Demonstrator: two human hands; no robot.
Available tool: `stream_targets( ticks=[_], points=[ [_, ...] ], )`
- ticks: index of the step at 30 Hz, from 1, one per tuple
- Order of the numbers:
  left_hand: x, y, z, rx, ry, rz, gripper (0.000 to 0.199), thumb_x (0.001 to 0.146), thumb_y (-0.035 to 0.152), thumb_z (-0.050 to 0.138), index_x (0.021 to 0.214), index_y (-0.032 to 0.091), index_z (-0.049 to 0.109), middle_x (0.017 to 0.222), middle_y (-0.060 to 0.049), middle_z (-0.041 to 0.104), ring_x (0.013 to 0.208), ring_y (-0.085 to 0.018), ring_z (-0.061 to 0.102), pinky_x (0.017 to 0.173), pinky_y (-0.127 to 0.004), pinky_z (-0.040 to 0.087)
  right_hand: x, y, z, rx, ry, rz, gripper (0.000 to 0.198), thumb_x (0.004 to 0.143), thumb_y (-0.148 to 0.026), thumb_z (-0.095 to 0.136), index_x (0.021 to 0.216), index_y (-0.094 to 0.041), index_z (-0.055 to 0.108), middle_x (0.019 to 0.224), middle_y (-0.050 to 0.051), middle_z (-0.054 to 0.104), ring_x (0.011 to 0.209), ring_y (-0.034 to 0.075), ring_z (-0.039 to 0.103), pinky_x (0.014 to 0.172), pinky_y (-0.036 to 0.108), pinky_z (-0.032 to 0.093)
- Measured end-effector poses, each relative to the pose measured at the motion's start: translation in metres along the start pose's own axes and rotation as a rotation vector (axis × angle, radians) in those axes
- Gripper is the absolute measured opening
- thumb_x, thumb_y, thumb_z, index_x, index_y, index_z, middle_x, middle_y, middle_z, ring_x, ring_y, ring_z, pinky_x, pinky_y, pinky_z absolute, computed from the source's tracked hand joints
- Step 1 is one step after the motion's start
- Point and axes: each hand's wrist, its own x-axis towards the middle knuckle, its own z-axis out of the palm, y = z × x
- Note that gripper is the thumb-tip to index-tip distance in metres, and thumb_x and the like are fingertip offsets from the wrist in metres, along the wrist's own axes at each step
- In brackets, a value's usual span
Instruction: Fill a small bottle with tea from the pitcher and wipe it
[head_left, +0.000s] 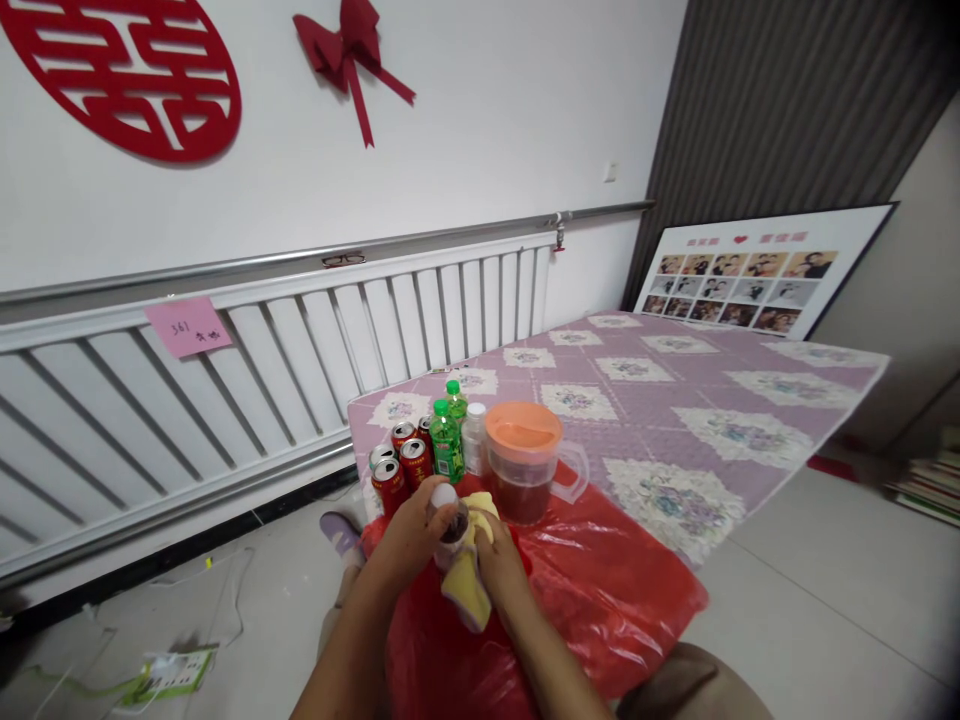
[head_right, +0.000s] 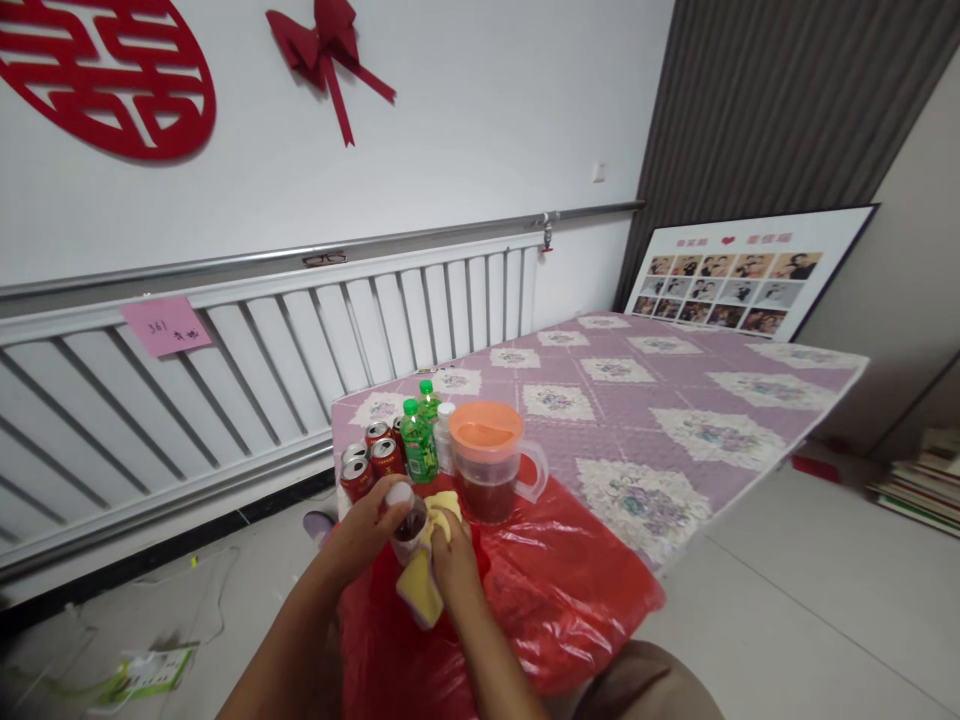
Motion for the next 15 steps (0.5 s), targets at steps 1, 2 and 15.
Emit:
stream_targets(
  ticks=[1, 2, 15],
  points=[
    [0.0, 0.0, 0.0, -0.001, 0.001, 0.0, 0.038, 0.087, 0.034, 0.047, 0.123, 0.022, 0.051, 0.121, -0.008, 0.065, 0.11, -0.023, 0.061, 0.098, -0.036, 0.044, -0.005, -0.001, 0.002, -0.02, 0.025, -0.003, 0.04, 0.08, -0.033, 0.045, 0.109, -0.018, 0.068, 0.117, 0.012, 0.067, 0.114, 0.027, 0.058, 0.104, 0.043, 0.042],
    [0.001, -0.001, 0.0, -0.002, 0.001, 0.002, 0.038, 0.087, 0.034, 0.047, 0.123, 0.022, 0.051, 0.121, -0.008, 0.065, 0.11, -0.023, 0.06, 0.098, -0.037, 0.044, -0.009, -0.004, 0.004, -0.034, 0.045, -0.002, 0.043, 0.08, -0.033, 0.045, 0.114, -0.017, 0.066, 0.123, 0.014, 0.063, 0.119, 0.028, 0.054, 0.107, 0.044, 0.039],
    [0.002, -0.004, -0.001, -0.024, 0.003, 0.023, 0.037, 0.087, 0.034, 0.048, 0.121, 0.02, 0.053, 0.118, -0.008, 0.067, 0.106, -0.022, 0.062, 0.095, -0.036, 0.047, -0.021, -0.007, 0.011, -0.251, 0.059, -0.129, 0.048, 0.092, -0.029, 0.036, 0.136, -0.017, 0.051, 0.139, 0.014, 0.045, 0.133, 0.025, 0.043, 0.112, 0.043, 0.034]
  ],
)
